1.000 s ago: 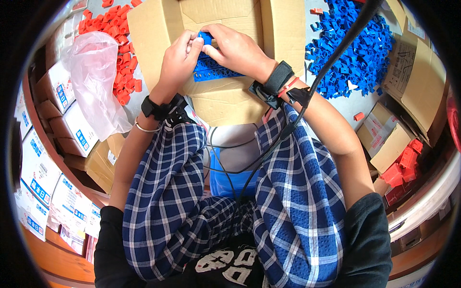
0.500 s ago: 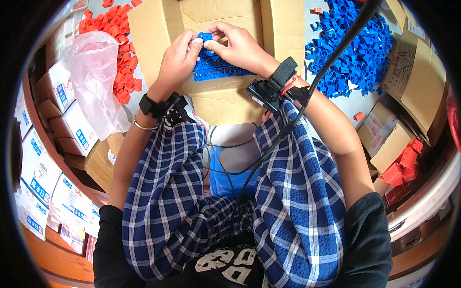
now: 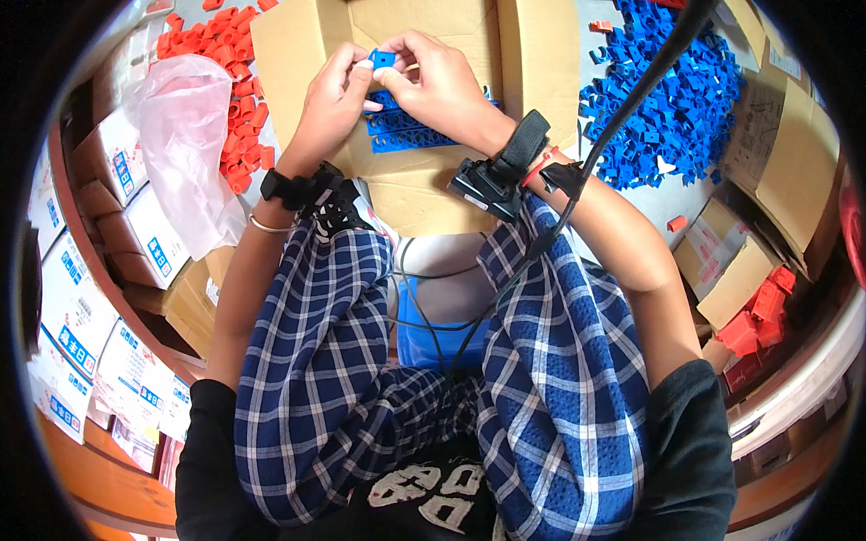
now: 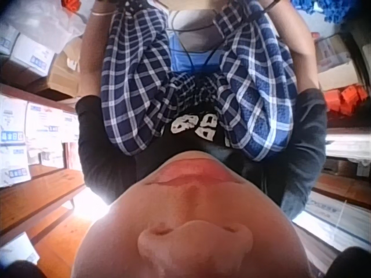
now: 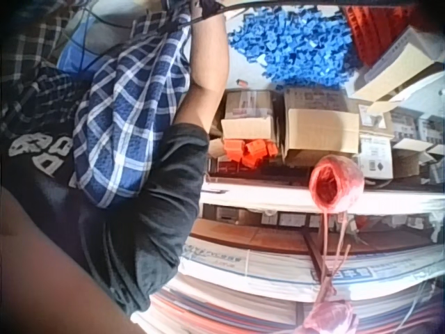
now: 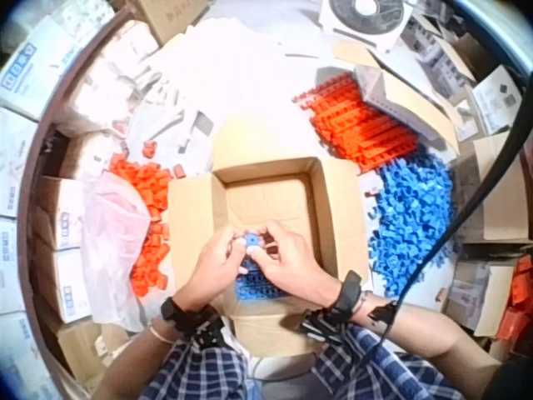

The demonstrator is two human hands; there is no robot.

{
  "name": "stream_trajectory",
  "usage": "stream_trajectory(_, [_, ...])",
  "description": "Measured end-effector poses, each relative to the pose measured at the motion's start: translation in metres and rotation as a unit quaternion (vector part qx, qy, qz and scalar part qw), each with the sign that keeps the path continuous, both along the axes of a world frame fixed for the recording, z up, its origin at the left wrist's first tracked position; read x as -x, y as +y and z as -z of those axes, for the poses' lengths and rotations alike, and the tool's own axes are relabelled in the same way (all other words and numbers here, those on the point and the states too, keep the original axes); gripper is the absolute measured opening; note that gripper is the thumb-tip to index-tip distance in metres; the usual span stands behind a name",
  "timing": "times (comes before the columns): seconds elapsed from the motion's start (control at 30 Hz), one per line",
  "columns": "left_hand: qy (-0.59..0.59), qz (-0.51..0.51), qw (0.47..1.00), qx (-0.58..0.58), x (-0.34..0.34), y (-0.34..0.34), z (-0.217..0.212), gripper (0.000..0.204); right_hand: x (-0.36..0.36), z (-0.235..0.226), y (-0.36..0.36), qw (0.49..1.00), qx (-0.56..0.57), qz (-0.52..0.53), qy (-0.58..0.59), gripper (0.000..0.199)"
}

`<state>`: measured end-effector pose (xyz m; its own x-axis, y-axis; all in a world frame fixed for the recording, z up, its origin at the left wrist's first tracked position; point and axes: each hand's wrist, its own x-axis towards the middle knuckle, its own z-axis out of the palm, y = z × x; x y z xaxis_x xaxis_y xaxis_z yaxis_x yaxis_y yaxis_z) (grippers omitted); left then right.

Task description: The person snaps blue plastic clips onto a blue mounting strip by hand. They pick up individual blue clips from a box and press them into the corresponding slots on the strip until the strip is partially filled.

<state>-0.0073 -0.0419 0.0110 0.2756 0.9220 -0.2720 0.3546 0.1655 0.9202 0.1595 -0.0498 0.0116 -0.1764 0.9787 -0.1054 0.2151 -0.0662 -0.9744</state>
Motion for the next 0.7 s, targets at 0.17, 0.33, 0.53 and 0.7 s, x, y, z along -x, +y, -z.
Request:
stream_trajectory(0.17, [0.017, 0.011, 1.0, 0.0, -0.004, -0.004, -0.001, 0.019, -0.005, 0.006, -0.001, 0.999, 0.035, -0.007, -0.007, 0.032])
stream_trajectory(0.33, [0.066, 0.011, 0.998, 0.005, -0.006, 0.0, -0.003, 0.019, -0.002, 0.01, 0.0, 0.997, 0.069, 0.012, -0.014, 0.032])
stream_trajectory(0.53, [-0.051, -0.048, 0.996, 0.061, -0.01, -0.008, -0.002, 0.018, -0.005, 0.015, 0.002, 0.993, 0.083, -0.042, 0.075, 0.031])
stream_trajectory(0.7, [-0.086, -0.068, 0.99, 0.091, -0.002, -0.01, 0.008, 0.023, 0.005, -0.005, 0.003, 0.998, 0.033, -0.045, 0.022, 0.035])
